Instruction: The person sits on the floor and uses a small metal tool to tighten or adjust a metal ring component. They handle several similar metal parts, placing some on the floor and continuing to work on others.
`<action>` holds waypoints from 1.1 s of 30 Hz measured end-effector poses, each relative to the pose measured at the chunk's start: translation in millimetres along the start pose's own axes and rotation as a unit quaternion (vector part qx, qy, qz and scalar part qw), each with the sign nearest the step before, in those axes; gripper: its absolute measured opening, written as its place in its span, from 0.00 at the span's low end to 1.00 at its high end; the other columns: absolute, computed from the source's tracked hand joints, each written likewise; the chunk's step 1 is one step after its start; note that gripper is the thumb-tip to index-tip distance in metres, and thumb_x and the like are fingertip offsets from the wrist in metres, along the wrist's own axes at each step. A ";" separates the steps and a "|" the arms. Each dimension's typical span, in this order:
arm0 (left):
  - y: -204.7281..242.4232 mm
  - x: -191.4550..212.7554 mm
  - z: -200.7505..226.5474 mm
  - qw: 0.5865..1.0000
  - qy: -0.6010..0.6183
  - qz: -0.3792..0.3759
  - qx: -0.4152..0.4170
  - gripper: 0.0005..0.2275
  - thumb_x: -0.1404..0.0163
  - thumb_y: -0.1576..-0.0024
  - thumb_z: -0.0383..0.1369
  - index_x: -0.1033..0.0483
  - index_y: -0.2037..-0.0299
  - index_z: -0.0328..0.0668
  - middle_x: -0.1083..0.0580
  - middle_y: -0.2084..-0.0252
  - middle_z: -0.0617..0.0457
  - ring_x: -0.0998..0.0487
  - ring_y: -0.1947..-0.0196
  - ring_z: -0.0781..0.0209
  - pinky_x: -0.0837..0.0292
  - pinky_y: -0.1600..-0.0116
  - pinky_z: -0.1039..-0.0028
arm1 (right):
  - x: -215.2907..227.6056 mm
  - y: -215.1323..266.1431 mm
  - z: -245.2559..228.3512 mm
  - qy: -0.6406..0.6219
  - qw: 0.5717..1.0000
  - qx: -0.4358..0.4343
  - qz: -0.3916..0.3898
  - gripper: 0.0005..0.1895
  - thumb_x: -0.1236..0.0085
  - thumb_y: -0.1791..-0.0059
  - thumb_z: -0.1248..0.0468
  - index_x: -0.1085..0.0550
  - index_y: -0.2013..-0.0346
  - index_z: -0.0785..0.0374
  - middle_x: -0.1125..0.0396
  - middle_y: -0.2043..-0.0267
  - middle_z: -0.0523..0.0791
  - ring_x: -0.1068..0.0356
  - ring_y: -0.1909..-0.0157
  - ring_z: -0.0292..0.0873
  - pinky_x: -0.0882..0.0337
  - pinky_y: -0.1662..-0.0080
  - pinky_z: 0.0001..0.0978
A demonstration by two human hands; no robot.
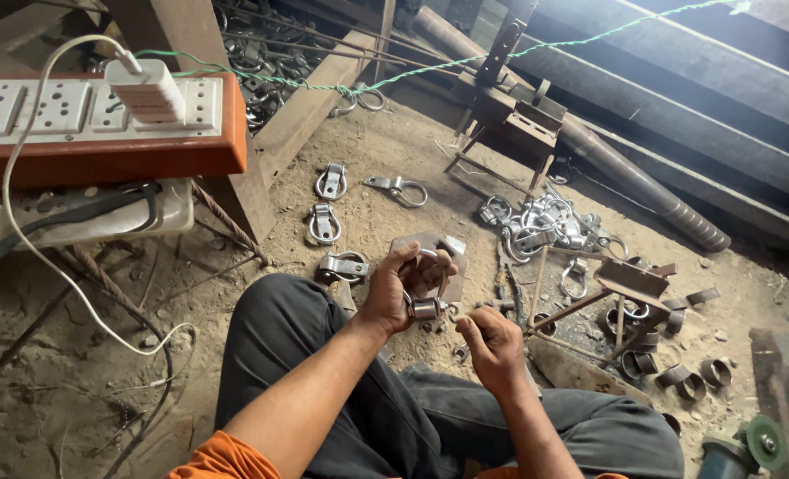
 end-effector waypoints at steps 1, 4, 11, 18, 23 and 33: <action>0.4 -1.1 -1.3 1.000 0.001 -0.008 0.003 0.18 0.58 0.36 0.42 0.23 0.57 0.31 0.20 0.62 0.42 0.18 0.56 0.54 0.22 0.49 0.66 | -1.0 0.8 0.4 0.011 1.000 -0.006 -0.001 0.12 0.42 0.49 0.61 0.24 0.70 0.68 0.33 0.75 0.46 0.32 0.74 0.42 0.34 0.69 0.32; 0.7 -3.1 -5.4 0.999 0.014 -0.017 0.025 0.17 0.57 0.35 0.41 0.23 0.57 0.33 0.20 0.63 0.43 0.18 0.58 0.55 0.23 0.53 0.65 | -3.9 1.0 -2.7 0.029 0.999 -0.008 -0.012 0.11 0.40 0.50 0.62 0.24 0.70 0.69 0.36 0.76 0.47 0.35 0.75 0.43 0.36 0.70 0.34; 6.9 -8.5 -24.2 0.989 0.005 -0.037 0.141 0.17 0.56 0.35 0.41 0.21 0.60 0.31 0.20 0.65 0.42 0.18 0.65 0.56 0.22 0.57 0.67 | -5.9 -2.2 -30.3 0.027 0.992 0.090 -0.082 0.10 0.40 0.51 0.62 0.25 0.69 0.68 0.35 0.73 0.47 0.33 0.72 0.45 0.34 0.68 0.36; 3.9 1.4 -3.7 0.997 -0.037 0.067 0.029 0.15 0.57 0.38 0.40 0.23 0.60 0.34 0.20 0.67 0.44 0.15 0.65 0.57 0.19 0.56 0.66 | -33.0 16.6 34.6 -0.127 0.983 -0.120 -0.048 0.18 0.47 0.45 0.58 0.25 0.75 0.65 0.38 0.84 0.43 0.40 0.81 0.35 0.42 0.76 0.31; 1.3 -2.2 13.2 0.988 -0.144 0.005 -0.058 0.18 0.57 0.36 0.40 0.20 0.60 0.29 0.18 0.66 0.42 0.17 0.65 0.57 0.22 0.55 0.70 | -70.7 41.4 69.0 -0.309 0.912 -0.270 -0.027 0.22 0.54 0.43 0.52 0.28 0.73 0.64 0.45 0.85 0.38 0.48 0.85 0.32 0.47 0.80 0.28; -1.5 -6.3 9.3 0.998 -0.058 0.007 0.013 0.17 0.57 0.37 0.41 0.21 0.57 0.33 0.20 0.65 0.44 0.18 0.63 0.59 0.25 0.59 0.73 | -28.1 17.2 39.7 -0.081 0.988 -0.129 0.005 0.16 0.48 0.45 0.57 0.21 0.68 0.65 0.32 0.80 0.41 0.31 0.78 0.34 0.33 0.74 0.29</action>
Point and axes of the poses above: each hand's wrist, its own y-axis away from the middle knuckle, its own x-axis out of the back of the hand, z = x × y, the point moved 10 cm from there along -y, towards the middle knuckle
